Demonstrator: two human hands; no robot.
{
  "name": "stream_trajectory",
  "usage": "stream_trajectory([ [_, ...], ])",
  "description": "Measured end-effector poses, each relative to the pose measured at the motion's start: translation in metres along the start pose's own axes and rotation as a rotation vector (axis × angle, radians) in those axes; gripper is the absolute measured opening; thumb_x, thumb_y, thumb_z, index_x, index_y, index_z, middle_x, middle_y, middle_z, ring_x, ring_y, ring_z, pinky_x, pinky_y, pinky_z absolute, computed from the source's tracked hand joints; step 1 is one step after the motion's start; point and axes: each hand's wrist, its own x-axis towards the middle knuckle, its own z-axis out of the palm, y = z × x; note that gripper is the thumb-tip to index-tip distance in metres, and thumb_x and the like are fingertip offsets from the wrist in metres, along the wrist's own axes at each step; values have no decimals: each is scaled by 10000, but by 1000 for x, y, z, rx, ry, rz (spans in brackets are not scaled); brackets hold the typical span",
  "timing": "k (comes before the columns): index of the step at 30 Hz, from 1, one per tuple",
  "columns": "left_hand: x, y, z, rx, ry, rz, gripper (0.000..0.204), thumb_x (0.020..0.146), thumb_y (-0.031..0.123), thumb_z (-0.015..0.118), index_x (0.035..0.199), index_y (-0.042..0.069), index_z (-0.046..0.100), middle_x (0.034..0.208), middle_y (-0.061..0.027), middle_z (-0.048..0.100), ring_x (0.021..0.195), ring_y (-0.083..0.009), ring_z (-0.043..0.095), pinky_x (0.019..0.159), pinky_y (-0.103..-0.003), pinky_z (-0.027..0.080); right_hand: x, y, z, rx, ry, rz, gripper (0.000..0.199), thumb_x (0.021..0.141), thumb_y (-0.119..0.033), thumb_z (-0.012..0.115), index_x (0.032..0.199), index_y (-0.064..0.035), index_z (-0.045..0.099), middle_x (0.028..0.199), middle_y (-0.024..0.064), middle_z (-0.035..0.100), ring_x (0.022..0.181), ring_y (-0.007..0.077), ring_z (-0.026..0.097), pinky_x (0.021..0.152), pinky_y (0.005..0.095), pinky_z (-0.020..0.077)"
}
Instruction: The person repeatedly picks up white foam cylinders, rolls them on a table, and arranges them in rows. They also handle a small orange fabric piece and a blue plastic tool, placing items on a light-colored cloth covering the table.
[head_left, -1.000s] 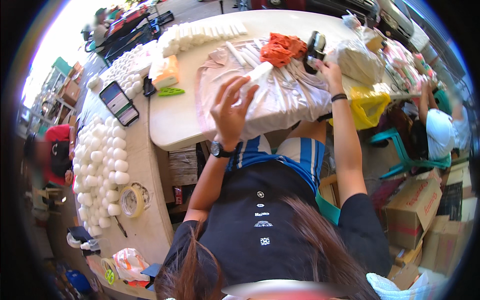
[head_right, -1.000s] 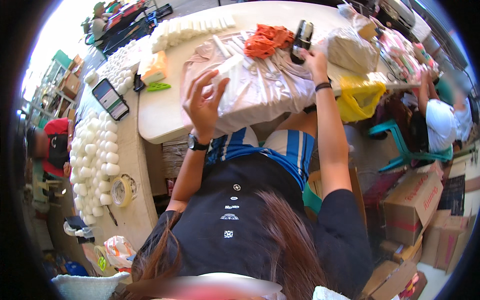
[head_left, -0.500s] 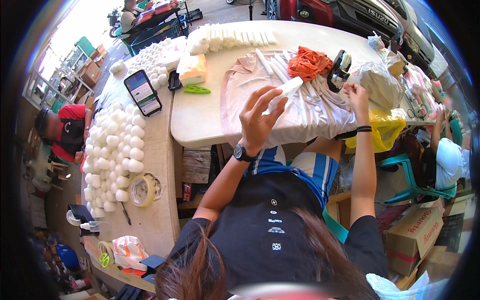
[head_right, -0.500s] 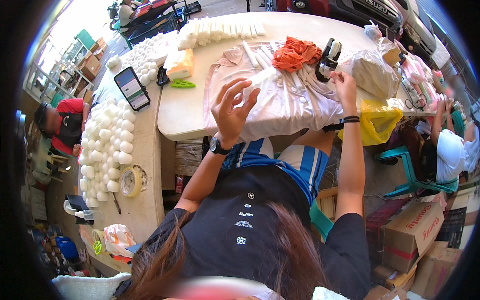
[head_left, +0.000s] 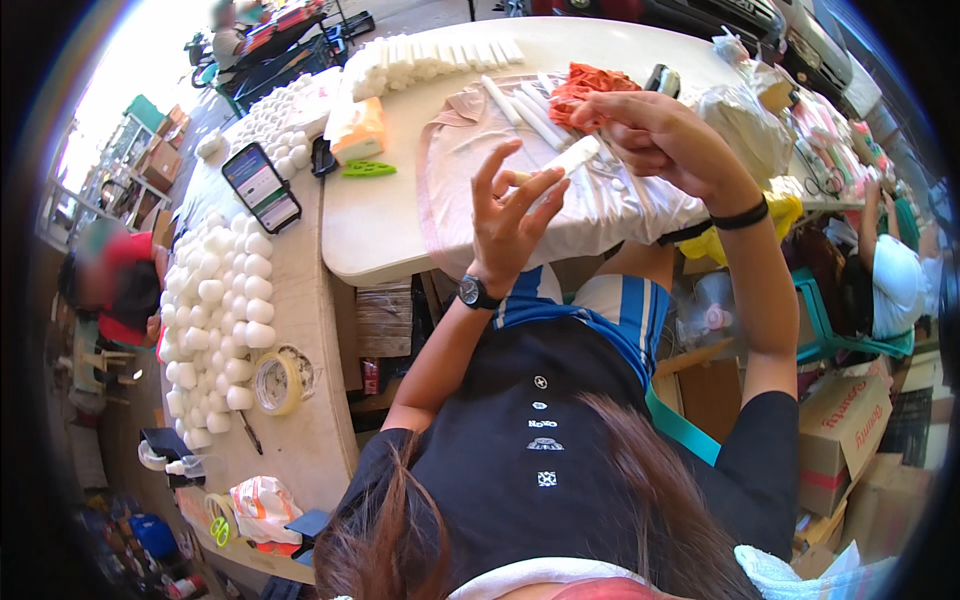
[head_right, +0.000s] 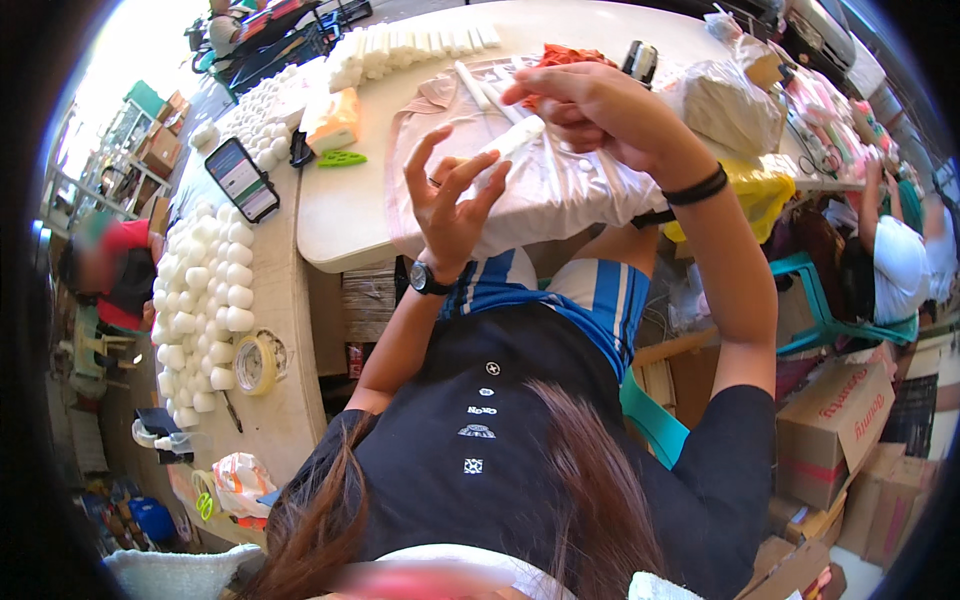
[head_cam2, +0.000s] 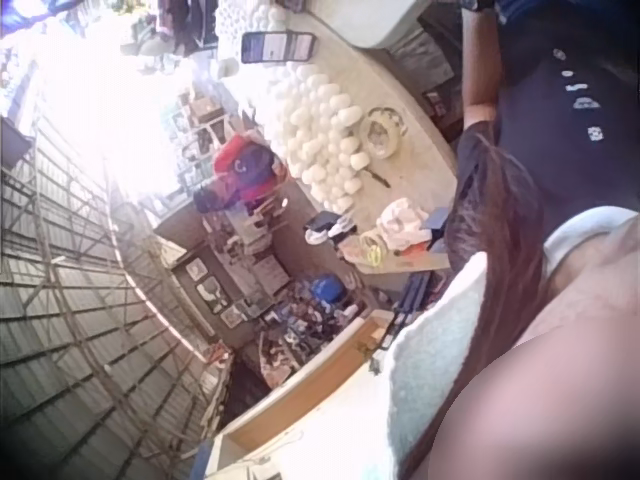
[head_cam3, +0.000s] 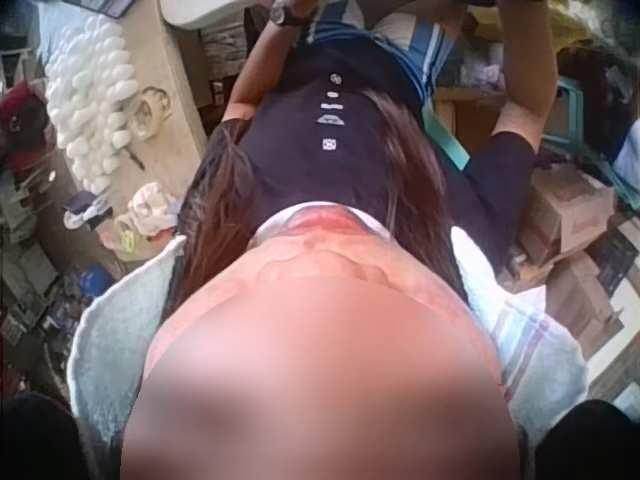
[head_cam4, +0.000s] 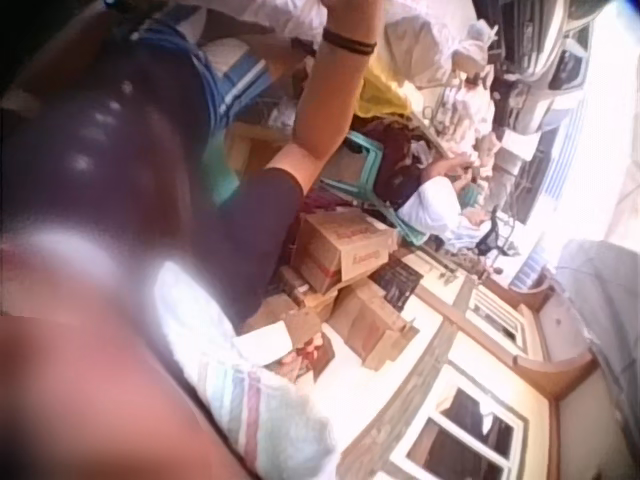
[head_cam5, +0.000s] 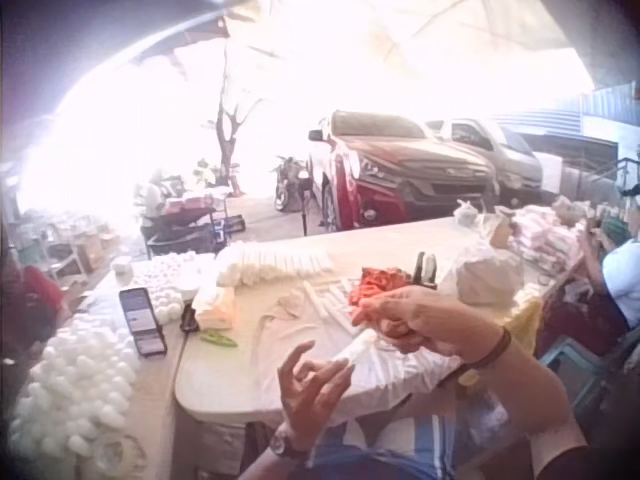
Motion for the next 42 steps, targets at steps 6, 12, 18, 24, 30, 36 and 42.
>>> stream_trajectory([
  [6, 1, 0, 2, 40, -14, 91, 385, 772, 28, 886, 1129, 104, 761, 1504, -170, 460, 711, -125, 631, 616, -252, 530, 10, 6, 8, -109, -70, 125, 339, 1033, -337, 629, 1081, -12, 715, 607, -103, 332, 469, 4, 280, 418, 191, 228],
  [12, 5, 2, -3, 102, -88, 65, 333, 813, 47, 855, 1118, 89, 728, 1323, -163, 668, 776, -194, 695, 658, -283, 563, 6, 12, 8, -196, -33, 179, 308, 1012, -283, 641, 1056, 4, 742, 605, -67, 410, 489, 41, 342, 439, 235, 248],
  [18, 10, 2, -4, 75, -91, -26, 306, 828, 30, 819, 1104, 81, 699, 1113, -131, 740, 906, -278, 723, 761, -352, 580, -6, 27, 14, -125, 20, 183, 330, 1014, -347, 669, 1008, -22, 726, 605, -108, 377, 491, 17, 316, 452, 206, 243],
  [24, 15, 2, -7, -10, -102, -217, 242, 869, 44, 793, 1086, 68, 689, 1073, -129, 751, 817, -230, 718, 687, -316, 561, -1, 69, 31, -28, 99, 37, 342, 1035, -368, 639, 989, -34, 695, 609, -77, 436, 502, 29, 357, 480, 215, 286],
  [30, 18, -1, -14, -33, -156, -286, 239, 908, 96, 770, 1132, 75, 689, 1081, -130, 756, 882, -232, 748, 717, -329, 588, 15, 101, 32, -354, 232, -188, 445, 1037, -456, 593, 913, -54, 739, 558, -4, 520, 500, 94, 472, 491, 282, 362],
  [36, 18, -5, -15, -19, -132, -310, 292, 887, 146, 797, 1148, 81, 683, 1076, -133, 753, 938, -238, 753, 714, -356, 622, 25, 129, 44, -954, 616, -410, 449, 953, -538, 658, 769, -135, 730, 594, 42, 646, 549, 231, 653, 494, 367, 452],
  [42, 15, -4, -9, 45, -84, -321, 334, 859, 158, 840, 1139, 80, 675, 1060, -138, 755, 934, -227, 750, 703, -353, 622, 36, 146, -56, -659, 1098, -531, 327, 1029, -347, 625, 950, -34, 682, 758, 76, 675, 642, 152, 572, 599, 317, 442],
])
